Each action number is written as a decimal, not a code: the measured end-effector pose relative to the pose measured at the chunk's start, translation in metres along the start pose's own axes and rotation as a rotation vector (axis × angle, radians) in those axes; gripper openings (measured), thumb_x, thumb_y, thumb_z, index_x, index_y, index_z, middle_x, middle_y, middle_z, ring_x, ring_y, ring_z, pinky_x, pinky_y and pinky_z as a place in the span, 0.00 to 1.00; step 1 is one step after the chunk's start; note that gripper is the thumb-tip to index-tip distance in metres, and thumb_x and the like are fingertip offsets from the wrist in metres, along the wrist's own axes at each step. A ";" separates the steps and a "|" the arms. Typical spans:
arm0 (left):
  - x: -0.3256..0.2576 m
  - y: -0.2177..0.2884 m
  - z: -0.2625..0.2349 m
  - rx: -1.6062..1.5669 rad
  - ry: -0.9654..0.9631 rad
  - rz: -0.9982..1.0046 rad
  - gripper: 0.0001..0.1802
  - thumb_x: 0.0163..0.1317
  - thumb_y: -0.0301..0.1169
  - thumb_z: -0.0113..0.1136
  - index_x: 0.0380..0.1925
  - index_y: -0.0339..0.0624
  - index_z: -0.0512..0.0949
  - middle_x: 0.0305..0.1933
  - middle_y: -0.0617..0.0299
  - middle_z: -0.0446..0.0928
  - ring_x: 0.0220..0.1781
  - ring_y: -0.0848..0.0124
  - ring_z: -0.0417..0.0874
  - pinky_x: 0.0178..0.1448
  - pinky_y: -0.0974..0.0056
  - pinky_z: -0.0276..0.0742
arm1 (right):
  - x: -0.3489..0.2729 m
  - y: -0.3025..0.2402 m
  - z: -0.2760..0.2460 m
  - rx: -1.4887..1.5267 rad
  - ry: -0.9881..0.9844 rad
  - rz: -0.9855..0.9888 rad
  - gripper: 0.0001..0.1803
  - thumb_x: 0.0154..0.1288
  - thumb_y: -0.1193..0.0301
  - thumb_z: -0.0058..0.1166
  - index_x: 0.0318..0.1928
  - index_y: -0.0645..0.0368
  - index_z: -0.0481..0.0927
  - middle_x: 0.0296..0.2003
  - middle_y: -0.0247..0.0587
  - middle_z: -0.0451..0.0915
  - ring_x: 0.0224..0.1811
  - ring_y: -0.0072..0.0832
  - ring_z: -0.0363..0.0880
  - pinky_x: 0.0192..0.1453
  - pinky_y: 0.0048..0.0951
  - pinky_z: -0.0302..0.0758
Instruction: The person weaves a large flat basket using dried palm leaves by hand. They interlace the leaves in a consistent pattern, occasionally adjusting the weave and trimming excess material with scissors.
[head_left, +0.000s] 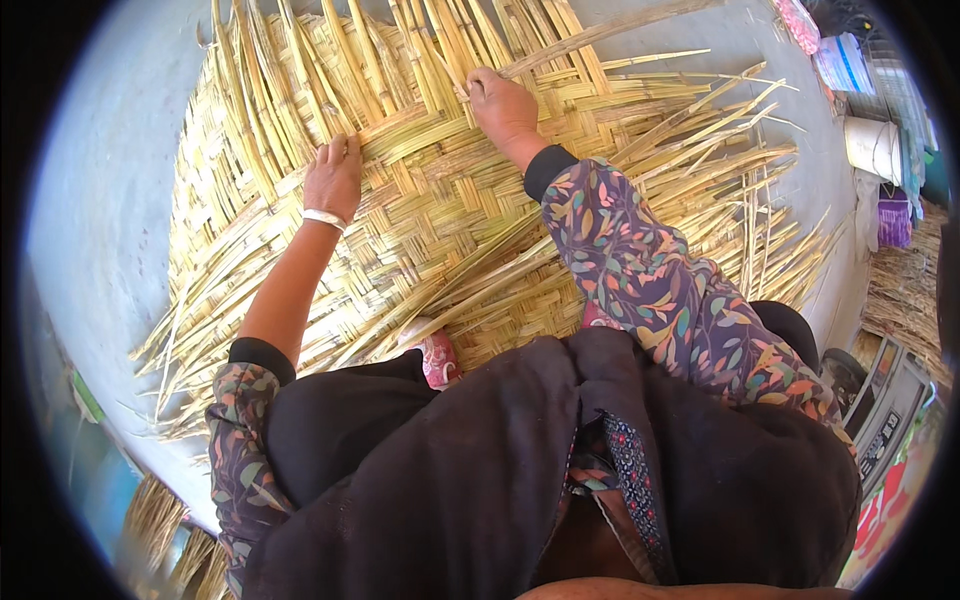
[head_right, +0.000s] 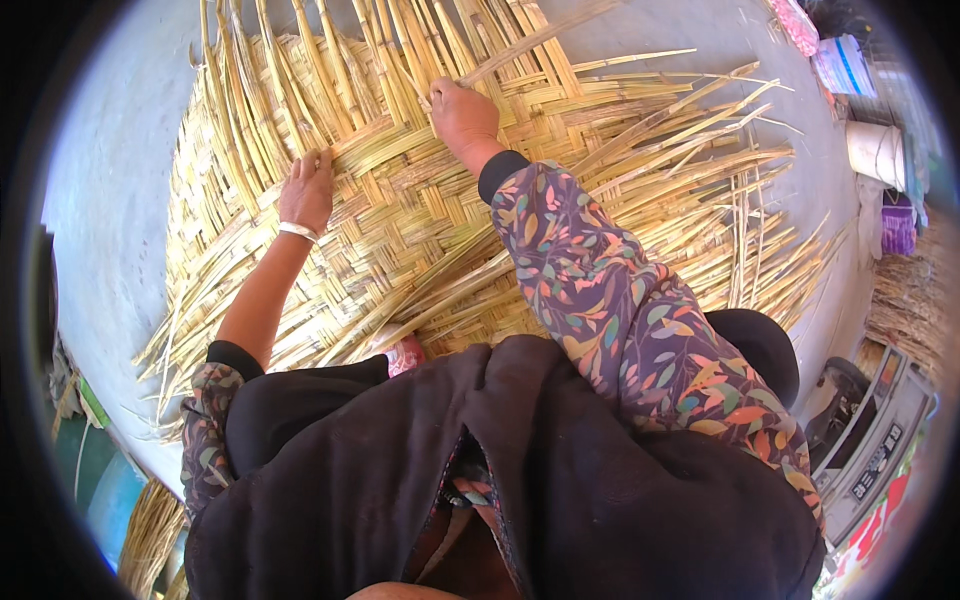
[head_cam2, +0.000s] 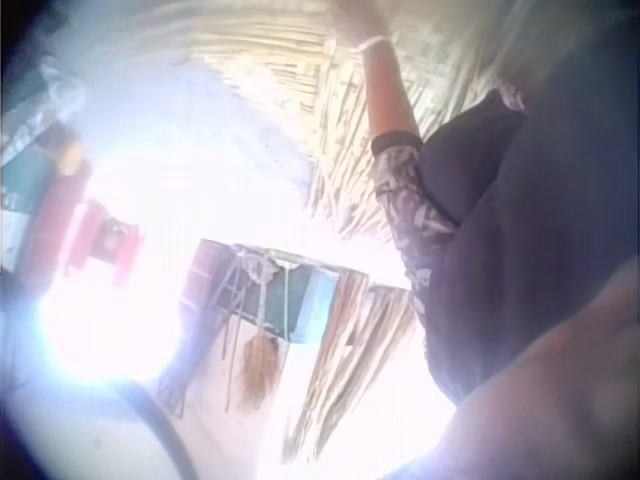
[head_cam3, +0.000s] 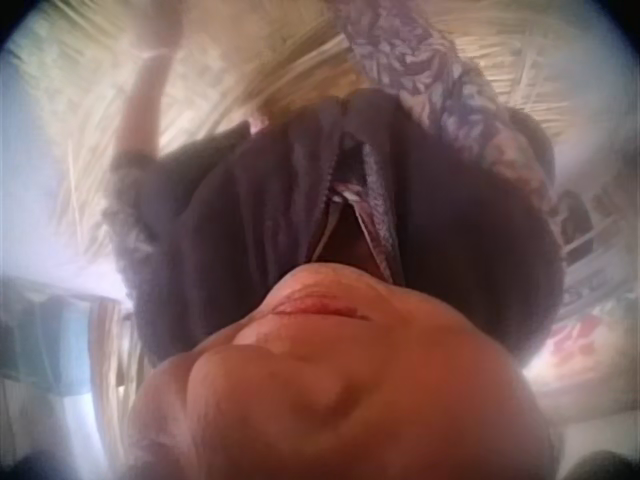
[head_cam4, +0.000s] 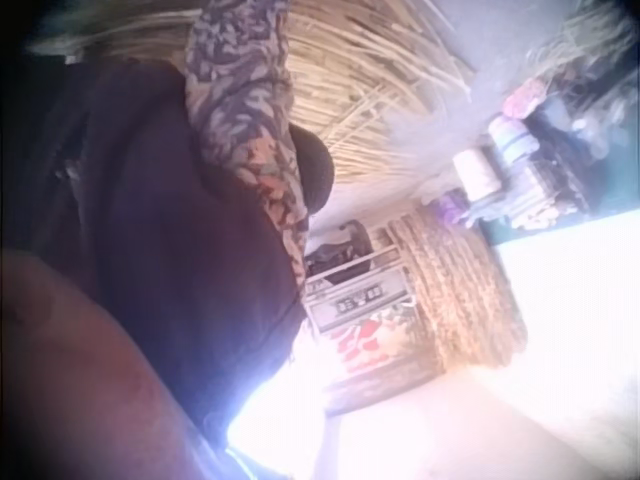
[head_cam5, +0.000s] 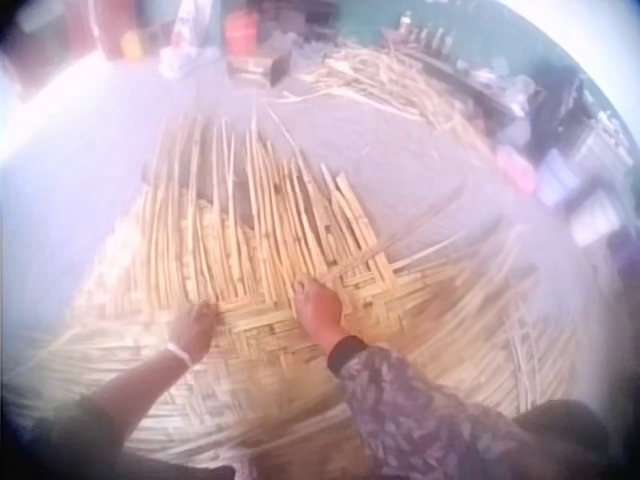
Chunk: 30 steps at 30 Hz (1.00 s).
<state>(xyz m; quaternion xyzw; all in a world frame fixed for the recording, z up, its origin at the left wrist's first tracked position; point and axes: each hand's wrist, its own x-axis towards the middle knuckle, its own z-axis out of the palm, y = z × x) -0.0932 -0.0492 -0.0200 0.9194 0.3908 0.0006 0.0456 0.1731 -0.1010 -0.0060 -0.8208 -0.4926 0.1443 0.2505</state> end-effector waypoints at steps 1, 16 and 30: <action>0.004 -0.002 -0.001 0.029 -0.026 0.036 0.20 0.64 0.30 0.47 0.56 0.40 0.68 0.52 0.55 0.67 0.52 0.58 0.72 0.52 0.57 0.72 | 0.001 0.001 0.000 0.003 -0.004 0.011 0.10 0.62 0.62 0.47 0.37 0.50 0.79 0.28 0.47 0.80 0.31 0.47 0.78 0.33 0.45 0.73; 0.171 0.025 -0.009 -1.023 -0.301 -0.532 0.26 0.62 0.33 0.56 0.59 0.34 0.67 0.40 0.55 0.81 0.28 0.73 0.81 0.26 0.71 0.78 | -0.040 0.017 -0.005 0.030 -0.197 -0.082 0.18 0.57 0.74 0.48 0.49 0.50 0.77 0.40 0.49 0.73 0.39 0.49 0.76 0.40 0.46 0.74; 0.173 0.031 -0.015 -1.546 -0.334 -0.626 0.26 0.60 0.29 0.61 0.55 0.34 0.63 0.49 0.55 0.77 0.41 0.66 0.84 0.43 0.65 0.83 | -0.031 0.033 -0.003 0.099 -0.241 -0.177 0.16 0.61 0.71 0.48 0.49 0.47 0.78 0.40 0.45 0.74 0.41 0.46 0.75 0.43 0.41 0.74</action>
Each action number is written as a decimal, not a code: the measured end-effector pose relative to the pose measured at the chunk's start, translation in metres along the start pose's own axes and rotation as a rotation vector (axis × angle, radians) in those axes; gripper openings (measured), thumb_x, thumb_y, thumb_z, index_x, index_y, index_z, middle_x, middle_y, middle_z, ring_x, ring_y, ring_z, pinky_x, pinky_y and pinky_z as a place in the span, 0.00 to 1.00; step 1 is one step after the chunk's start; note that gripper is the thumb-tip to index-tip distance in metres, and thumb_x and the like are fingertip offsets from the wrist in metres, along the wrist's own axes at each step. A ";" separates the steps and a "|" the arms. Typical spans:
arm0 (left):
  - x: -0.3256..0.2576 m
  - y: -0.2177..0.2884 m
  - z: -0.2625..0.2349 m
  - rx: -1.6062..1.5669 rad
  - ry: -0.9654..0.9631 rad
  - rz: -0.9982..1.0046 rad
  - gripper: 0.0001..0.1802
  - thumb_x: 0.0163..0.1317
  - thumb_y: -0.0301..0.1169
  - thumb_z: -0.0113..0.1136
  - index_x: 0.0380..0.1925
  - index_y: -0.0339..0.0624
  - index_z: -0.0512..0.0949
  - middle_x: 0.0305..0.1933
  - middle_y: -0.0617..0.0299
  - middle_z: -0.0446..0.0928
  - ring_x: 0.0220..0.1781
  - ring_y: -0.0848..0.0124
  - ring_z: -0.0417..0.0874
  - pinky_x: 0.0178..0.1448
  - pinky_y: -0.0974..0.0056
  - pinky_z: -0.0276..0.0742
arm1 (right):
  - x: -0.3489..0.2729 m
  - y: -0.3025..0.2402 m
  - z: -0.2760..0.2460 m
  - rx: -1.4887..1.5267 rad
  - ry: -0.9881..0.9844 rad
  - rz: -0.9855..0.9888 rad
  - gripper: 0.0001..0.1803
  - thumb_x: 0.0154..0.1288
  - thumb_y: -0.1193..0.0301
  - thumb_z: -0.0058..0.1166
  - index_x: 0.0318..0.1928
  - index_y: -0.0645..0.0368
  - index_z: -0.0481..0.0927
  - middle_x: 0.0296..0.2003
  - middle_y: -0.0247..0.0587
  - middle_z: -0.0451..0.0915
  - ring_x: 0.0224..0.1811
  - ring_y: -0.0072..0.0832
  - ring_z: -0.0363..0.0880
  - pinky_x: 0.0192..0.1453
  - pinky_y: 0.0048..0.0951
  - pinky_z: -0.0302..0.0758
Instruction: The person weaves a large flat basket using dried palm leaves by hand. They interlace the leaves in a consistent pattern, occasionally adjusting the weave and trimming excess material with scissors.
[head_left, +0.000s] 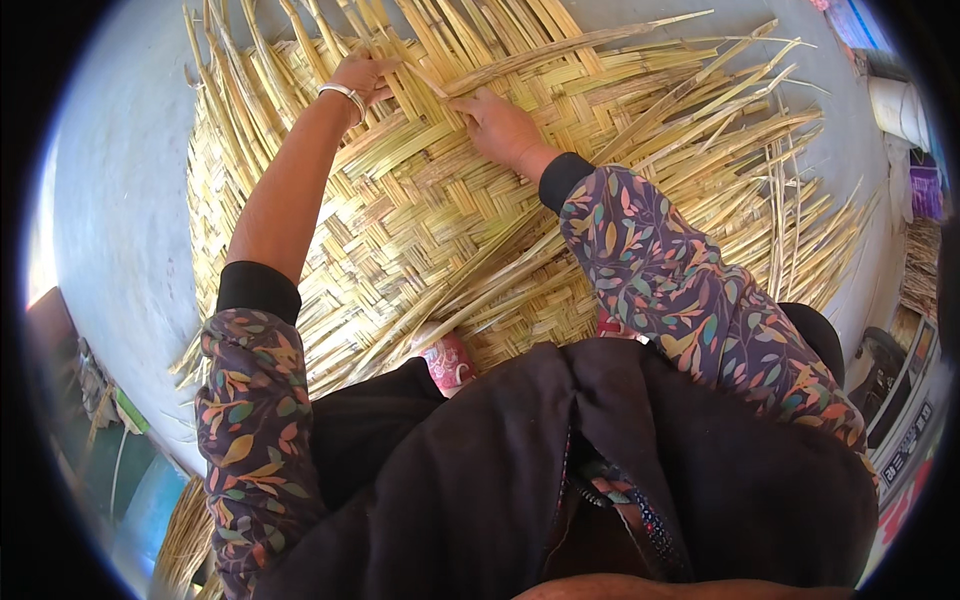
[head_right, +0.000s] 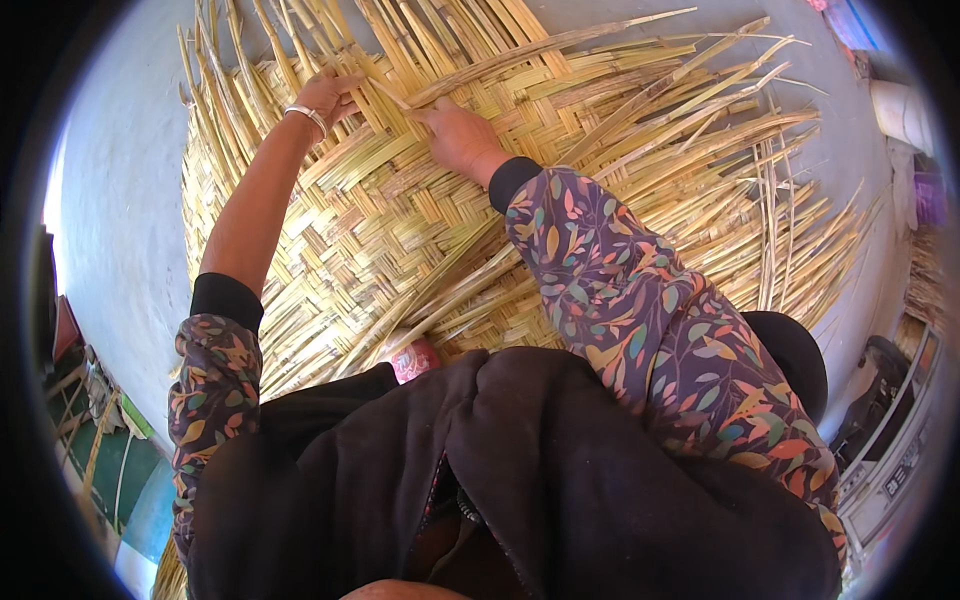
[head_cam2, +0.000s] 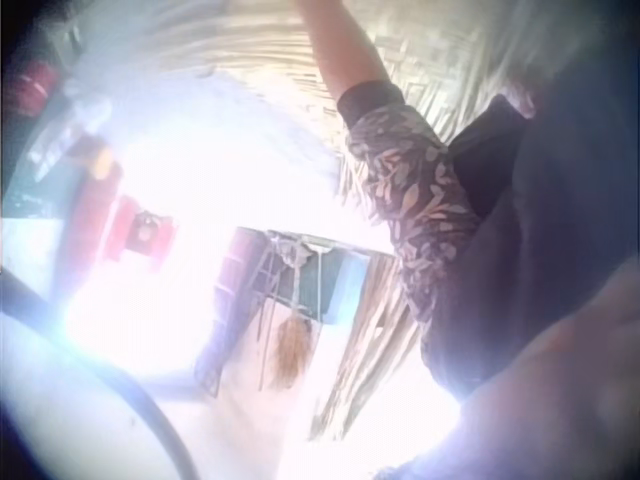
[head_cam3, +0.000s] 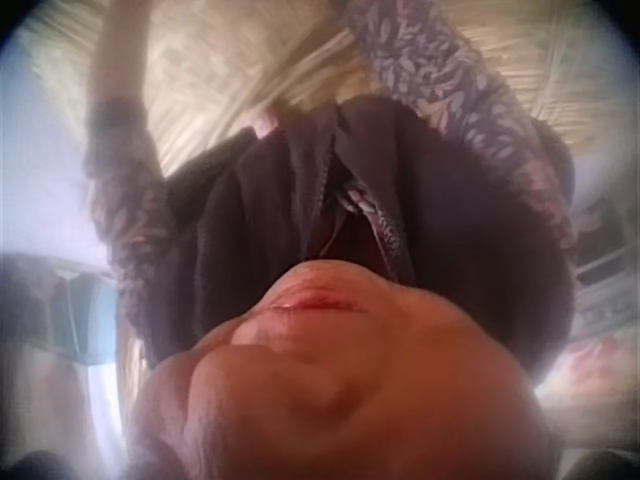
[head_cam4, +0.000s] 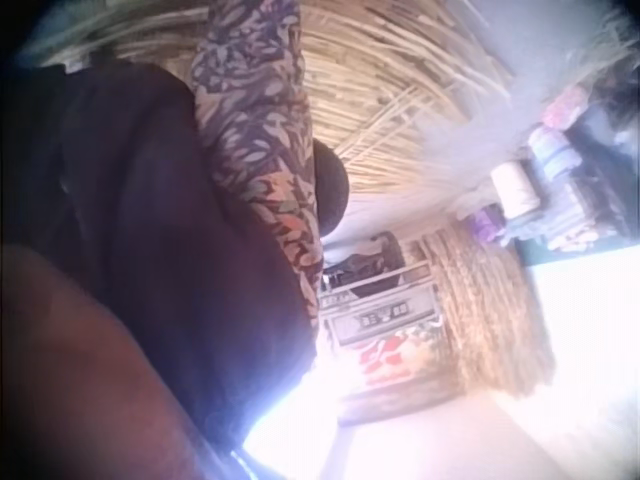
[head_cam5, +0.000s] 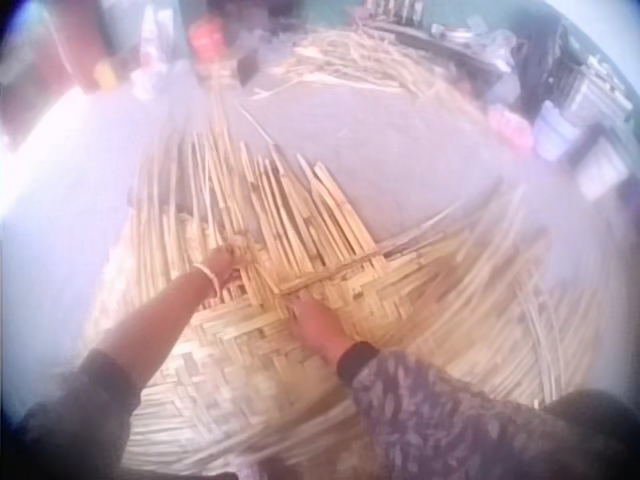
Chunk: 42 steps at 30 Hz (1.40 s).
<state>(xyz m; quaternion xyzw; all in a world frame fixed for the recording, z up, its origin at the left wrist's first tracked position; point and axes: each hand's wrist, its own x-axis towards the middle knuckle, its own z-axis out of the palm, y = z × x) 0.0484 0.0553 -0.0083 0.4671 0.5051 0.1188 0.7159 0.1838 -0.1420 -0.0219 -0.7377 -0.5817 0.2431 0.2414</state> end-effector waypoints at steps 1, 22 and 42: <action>0.002 -0.001 -0.003 0.051 0.027 -0.013 0.25 0.60 0.28 0.61 0.54 0.34 0.64 0.48 0.56 0.78 0.42 0.66 0.84 0.45 0.64 0.83 | -0.001 -0.002 -0.001 -0.002 -0.015 0.010 0.16 0.61 0.71 0.48 0.49 0.47 0.78 0.40 0.45 0.74 0.41 0.46 0.75 0.43 0.41 0.74; -0.012 -0.009 0.000 0.214 0.075 -0.019 0.17 0.60 0.26 0.59 0.49 0.32 0.71 0.40 0.56 0.80 0.36 0.70 0.84 0.36 0.69 0.85 | -0.008 -0.013 -0.007 -0.210 -0.074 -0.136 0.23 0.60 0.74 0.45 0.58 0.49 0.68 0.38 0.47 0.70 0.39 0.44 0.75 0.41 0.41 0.74; -0.063 -0.024 0.057 0.899 0.213 0.079 0.26 0.44 0.51 0.71 0.27 0.40 0.75 0.34 0.51 0.80 0.34 0.61 0.80 0.43 0.59 0.75 | -0.001 0.029 -0.015 0.276 0.196 0.123 0.11 0.60 0.70 0.46 0.39 0.57 0.80 0.35 0.49 0.80 0.39 0.41 0.79 0.44 0.34 0.76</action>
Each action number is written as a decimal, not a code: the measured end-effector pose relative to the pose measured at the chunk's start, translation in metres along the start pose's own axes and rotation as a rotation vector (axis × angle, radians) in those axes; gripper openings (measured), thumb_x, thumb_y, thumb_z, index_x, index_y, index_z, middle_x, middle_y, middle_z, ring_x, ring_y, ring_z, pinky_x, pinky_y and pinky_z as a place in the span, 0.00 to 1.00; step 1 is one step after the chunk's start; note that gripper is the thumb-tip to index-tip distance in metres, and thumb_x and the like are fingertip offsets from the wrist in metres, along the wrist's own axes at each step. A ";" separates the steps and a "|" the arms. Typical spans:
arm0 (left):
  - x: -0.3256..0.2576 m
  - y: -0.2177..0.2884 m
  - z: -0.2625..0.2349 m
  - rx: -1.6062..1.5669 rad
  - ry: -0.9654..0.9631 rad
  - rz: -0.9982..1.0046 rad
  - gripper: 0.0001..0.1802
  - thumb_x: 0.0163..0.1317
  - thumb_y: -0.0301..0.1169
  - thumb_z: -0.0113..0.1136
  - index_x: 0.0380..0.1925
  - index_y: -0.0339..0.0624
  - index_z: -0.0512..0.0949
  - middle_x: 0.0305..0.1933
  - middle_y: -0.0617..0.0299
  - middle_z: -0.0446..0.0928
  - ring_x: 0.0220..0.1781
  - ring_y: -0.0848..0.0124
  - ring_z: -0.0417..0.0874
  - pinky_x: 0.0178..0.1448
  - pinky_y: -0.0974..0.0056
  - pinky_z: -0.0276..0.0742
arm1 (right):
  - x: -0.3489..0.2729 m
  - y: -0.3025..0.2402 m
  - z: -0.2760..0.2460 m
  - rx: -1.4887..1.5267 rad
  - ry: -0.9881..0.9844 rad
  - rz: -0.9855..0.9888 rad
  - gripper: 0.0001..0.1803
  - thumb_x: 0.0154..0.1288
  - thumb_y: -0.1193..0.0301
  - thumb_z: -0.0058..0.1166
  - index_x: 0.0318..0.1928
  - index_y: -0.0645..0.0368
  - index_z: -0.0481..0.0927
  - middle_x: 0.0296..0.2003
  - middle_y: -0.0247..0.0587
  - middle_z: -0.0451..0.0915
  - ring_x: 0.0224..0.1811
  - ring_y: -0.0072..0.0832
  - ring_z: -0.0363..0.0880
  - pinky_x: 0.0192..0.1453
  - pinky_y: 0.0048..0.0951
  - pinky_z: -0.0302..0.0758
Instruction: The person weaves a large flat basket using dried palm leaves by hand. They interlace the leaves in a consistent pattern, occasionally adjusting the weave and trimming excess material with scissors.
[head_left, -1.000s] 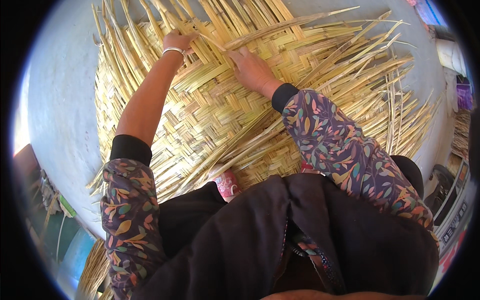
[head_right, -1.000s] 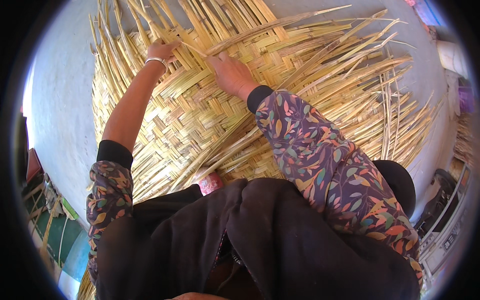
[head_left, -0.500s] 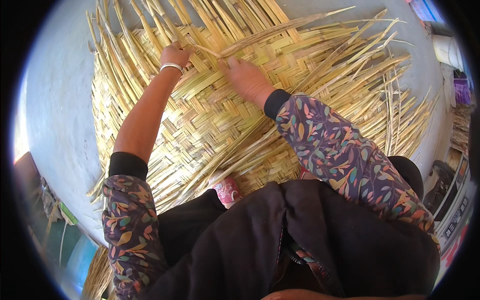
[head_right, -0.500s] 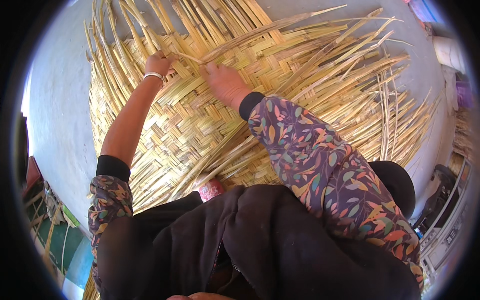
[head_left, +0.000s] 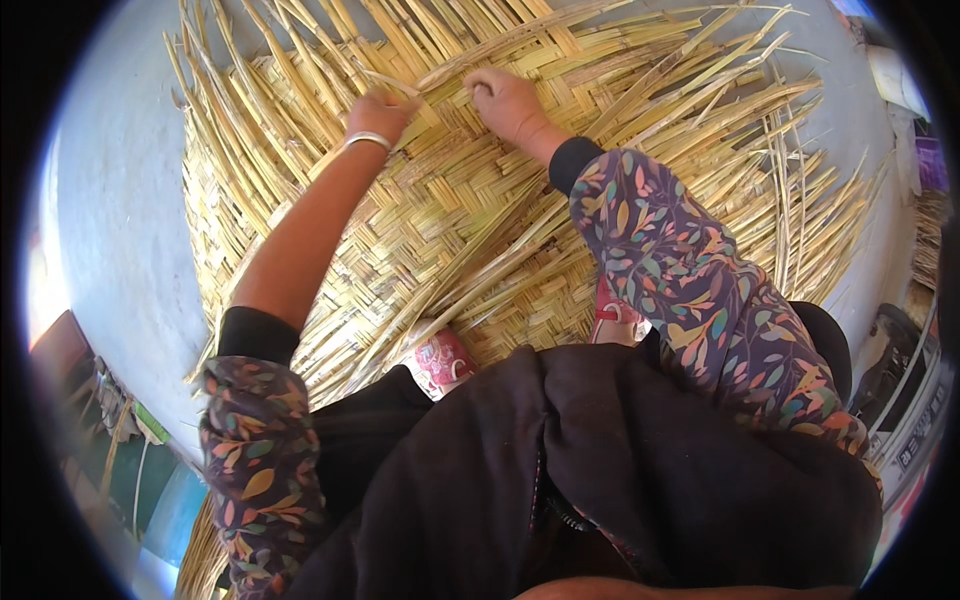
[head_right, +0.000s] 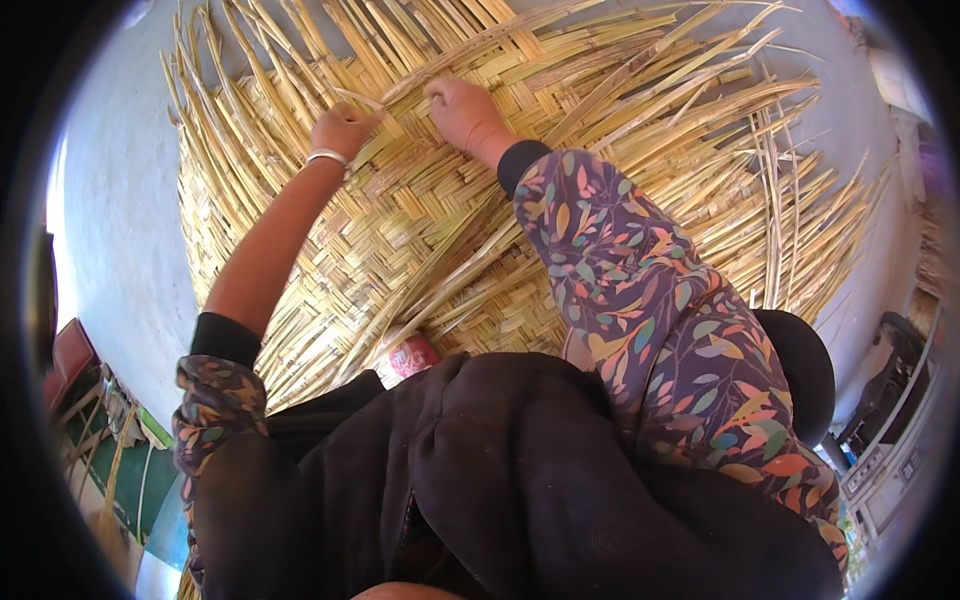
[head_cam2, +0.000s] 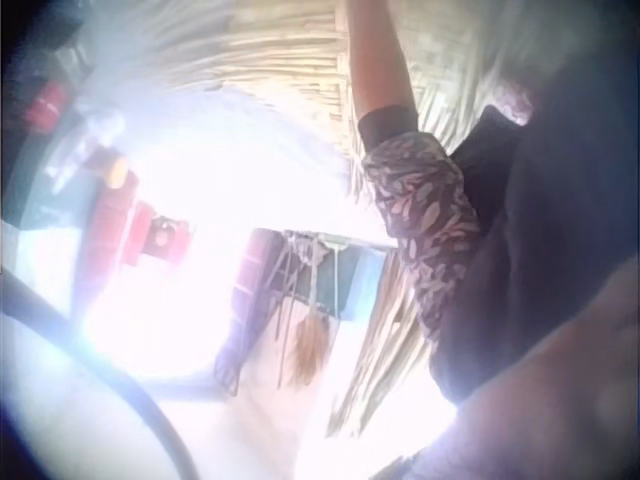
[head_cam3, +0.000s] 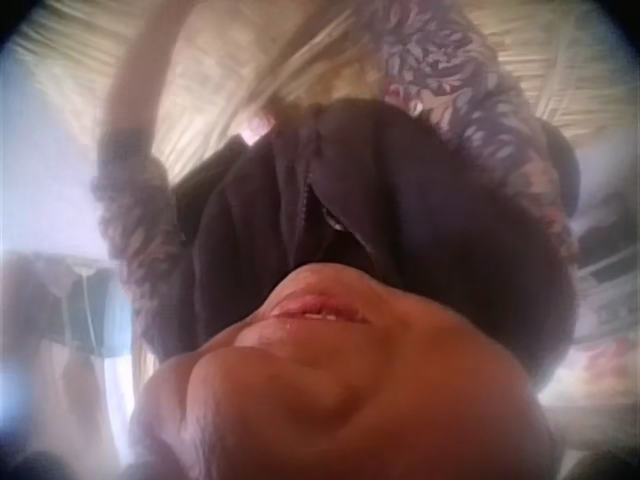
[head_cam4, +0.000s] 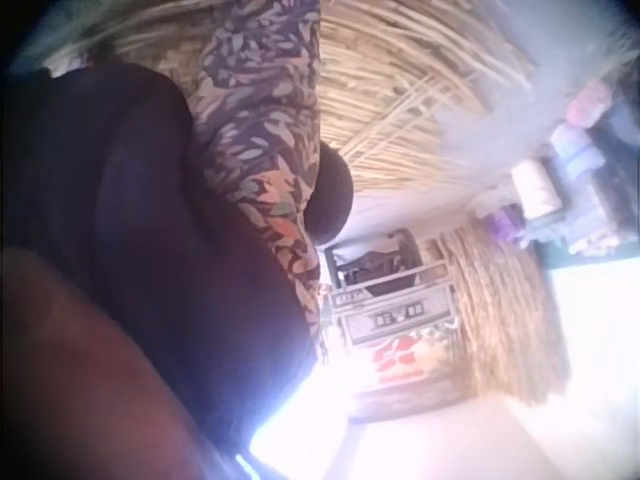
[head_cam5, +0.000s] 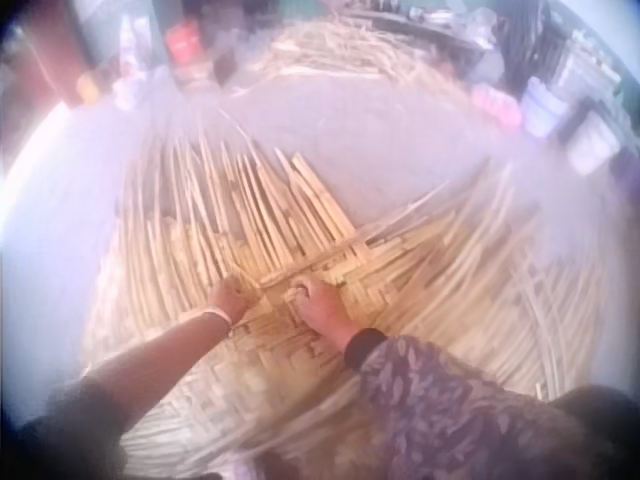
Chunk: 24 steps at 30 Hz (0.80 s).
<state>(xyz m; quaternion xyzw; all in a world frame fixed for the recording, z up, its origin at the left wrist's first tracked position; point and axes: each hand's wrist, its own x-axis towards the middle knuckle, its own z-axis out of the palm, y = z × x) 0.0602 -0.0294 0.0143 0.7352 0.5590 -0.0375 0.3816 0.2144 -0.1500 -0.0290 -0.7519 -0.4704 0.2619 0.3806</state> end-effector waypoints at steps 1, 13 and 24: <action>-0.003 0.004 0.009 0.059 0.000 -0.042 0.26 0.43 0.51 0.71 0.27 0.40 0.75 0.33 0.52 0.80 0.34 0.61 0.80 0.43 0.59 0.75 | 0.008 0.005 -0.001 0.111 -0.011 0.093 0.11 0.60 0.69 0.46 0.39 0.57 0.81 0.34 0.48 0.81 0.38 0.41 0.80 0.44 0.34 0.76; -0.008 0.022 0.050 0.065 0.101 -0.246 0.21 0.44 0.47 0.71 0.31 0.44 0.77 0.42 0.50 0.80 0.46 0.55 0.81 0.50 0.56 0.75 | 0.106 -0.022 0.011 -0.131 -0.085 -0.202 0.13 0.61 0.68 0.47 0.43 0.54 0.81 0.34 0.43 0.82 0.35 0.37 0.81 0.41 0.32 0.76; 0.000 0.015 0.056 0.044 0.102 -0.242 0.19 0.44 0.41 0.61 0.35 0.42 0.79 0.42 0.48 0.80 0.48 0.52 0.80 0.51 0.56 0.74 | 0.148 -0.059 0.039 -0.535 -0.399 -0.187 0.17 0.56 0.74 0.50 0.47 0.58 0.79 0.40 0.54 0.80 0.44 0.50 0.79 0.47 0.43 0.75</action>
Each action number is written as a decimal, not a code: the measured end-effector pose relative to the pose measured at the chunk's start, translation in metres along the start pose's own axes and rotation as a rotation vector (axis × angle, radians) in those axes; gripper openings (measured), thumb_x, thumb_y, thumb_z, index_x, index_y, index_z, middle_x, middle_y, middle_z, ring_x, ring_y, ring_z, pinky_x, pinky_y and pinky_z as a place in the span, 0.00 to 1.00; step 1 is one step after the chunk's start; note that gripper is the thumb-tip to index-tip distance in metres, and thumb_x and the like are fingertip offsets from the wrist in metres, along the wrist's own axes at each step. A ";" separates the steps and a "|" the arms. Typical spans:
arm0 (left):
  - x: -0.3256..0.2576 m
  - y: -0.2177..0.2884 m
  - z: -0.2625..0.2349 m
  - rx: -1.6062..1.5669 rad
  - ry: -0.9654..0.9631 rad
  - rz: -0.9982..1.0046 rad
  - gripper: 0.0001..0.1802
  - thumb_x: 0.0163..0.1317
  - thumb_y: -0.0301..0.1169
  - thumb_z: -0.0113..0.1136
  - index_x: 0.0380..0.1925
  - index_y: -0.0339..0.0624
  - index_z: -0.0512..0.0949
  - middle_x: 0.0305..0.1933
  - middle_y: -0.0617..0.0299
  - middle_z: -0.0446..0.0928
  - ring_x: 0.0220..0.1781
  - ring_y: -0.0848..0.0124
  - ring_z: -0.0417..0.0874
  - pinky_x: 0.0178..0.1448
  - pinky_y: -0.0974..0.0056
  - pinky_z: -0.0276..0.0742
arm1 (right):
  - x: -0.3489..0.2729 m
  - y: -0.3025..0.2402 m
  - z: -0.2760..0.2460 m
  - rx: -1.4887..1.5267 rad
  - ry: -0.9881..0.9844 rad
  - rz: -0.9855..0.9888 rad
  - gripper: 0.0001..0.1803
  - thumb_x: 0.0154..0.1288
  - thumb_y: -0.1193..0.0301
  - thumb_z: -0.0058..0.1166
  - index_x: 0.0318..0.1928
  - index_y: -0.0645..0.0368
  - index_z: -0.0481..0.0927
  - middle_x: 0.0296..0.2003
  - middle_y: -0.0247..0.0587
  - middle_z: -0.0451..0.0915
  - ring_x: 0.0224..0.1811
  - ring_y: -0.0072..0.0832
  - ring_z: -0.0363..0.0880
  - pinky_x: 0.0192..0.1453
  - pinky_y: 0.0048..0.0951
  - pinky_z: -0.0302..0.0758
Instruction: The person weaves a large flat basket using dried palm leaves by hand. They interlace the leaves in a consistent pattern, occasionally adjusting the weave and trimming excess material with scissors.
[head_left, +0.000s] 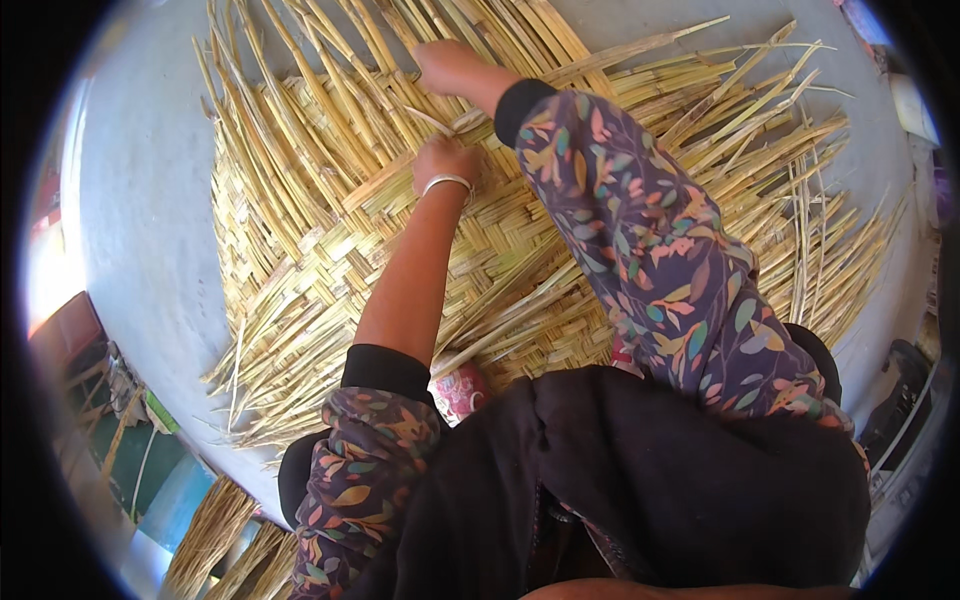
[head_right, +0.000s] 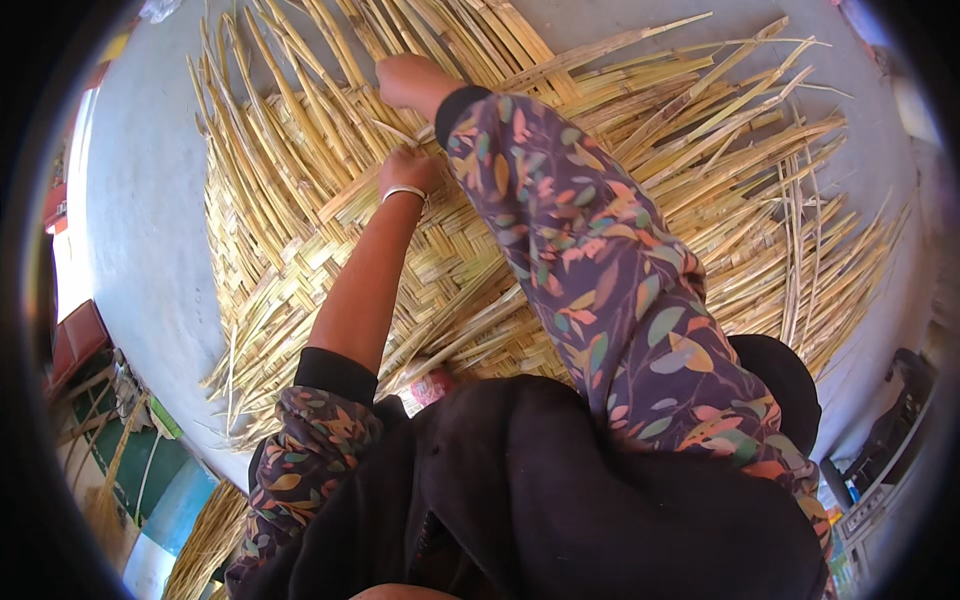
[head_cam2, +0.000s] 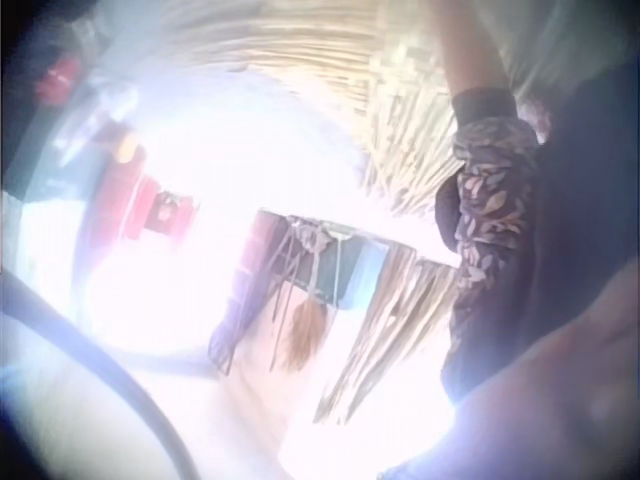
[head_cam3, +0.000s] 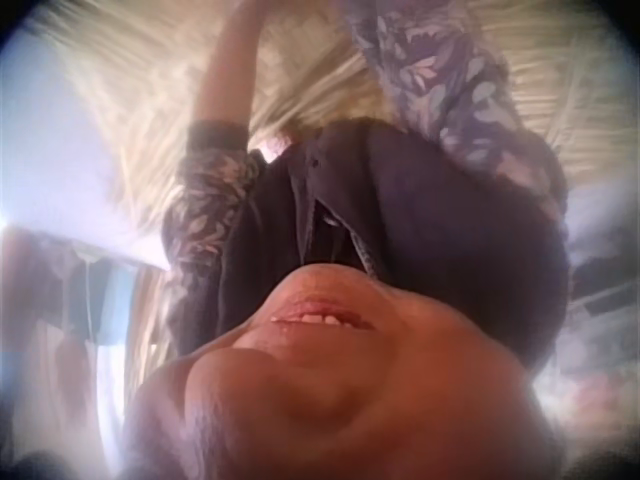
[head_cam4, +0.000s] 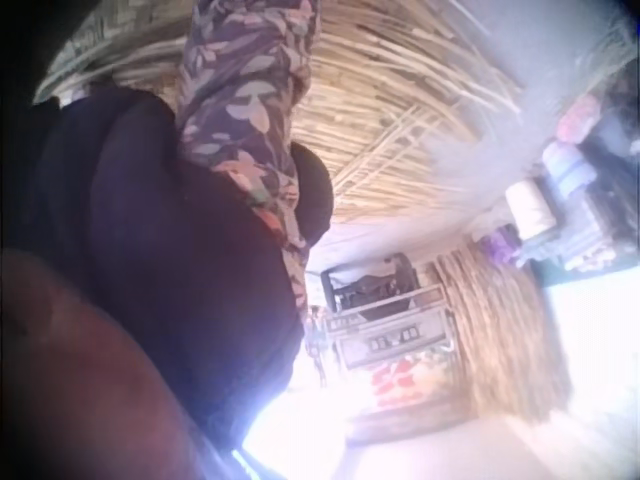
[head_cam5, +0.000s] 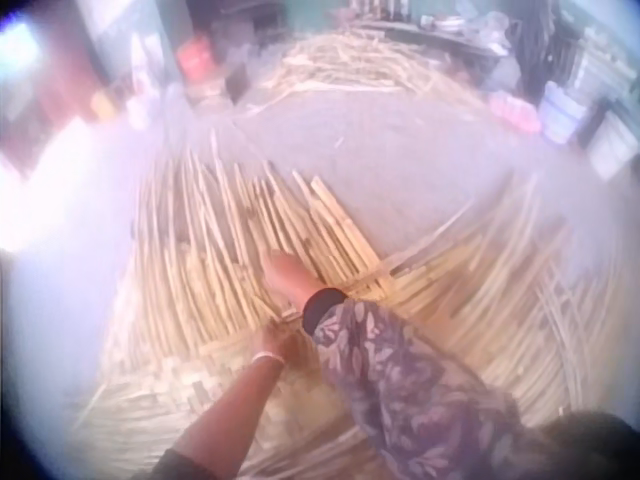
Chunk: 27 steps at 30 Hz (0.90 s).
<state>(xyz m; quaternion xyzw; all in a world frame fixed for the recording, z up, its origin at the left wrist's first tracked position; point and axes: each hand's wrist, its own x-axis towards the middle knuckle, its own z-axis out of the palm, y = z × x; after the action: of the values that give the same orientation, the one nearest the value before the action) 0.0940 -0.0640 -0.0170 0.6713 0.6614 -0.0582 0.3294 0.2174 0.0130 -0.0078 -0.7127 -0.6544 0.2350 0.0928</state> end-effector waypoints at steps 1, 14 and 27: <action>0.000 0.004 0.000 0.040 -0.026 -0.016 0.19 0.44 0.40 0.61 0.38 0.46 0.79 0.45 0.52 0.80 0.51 0.55 0.79 0.53 0.56 0.74 | 0.003 0.002 0.002 0.000 0.067 -0.011 0.15 0.55 0.75 0.51 0.44 0.61 0.79 0.40 0.56 0.80 0.44 0.49 0.79 0.47 0.43 0.75; 0.012 -0.028 0.008 -0.189 -0.073 0.312 0.19 0.42 0.41 0.71 0.19 0.39 0.74 0.21 0.55 0.77 0.26 0.64 0.77 0.37 0.62 0.75 | 0.091 0.053 0.038 0.372 -0.315 0.270 0.09 0.55 0.74 0.50 0.24 0.63 0.82 0.17 0.48 0.78 0.17 0.37 0.77 0.20 0.36 0.72; -0.004 -0.003 -0.008 -0.040 -0.072 0.208 0.19 0.48 0.45 0.68 0.23 0.41 0.76 0.29 0.51 0.80 0.35 0.56 0.81 0.43 0.57 0.75 | 0.090 0.056 0.072 0.089 -0.043 0.121 0.08 0.51 0.75 0.53 0.32 0.64 0.82 0.15 0.47 0.75 0.14 0.36 0.73 0.19 0.40 0.69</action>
<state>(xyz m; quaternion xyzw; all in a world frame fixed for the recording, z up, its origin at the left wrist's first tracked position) 0.0882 -0.0634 -0.0104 0.7270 0.5770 -0.0345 0.3706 0.2374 0.0809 -0.1146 -0.7409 -0.6008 0.2842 0.0960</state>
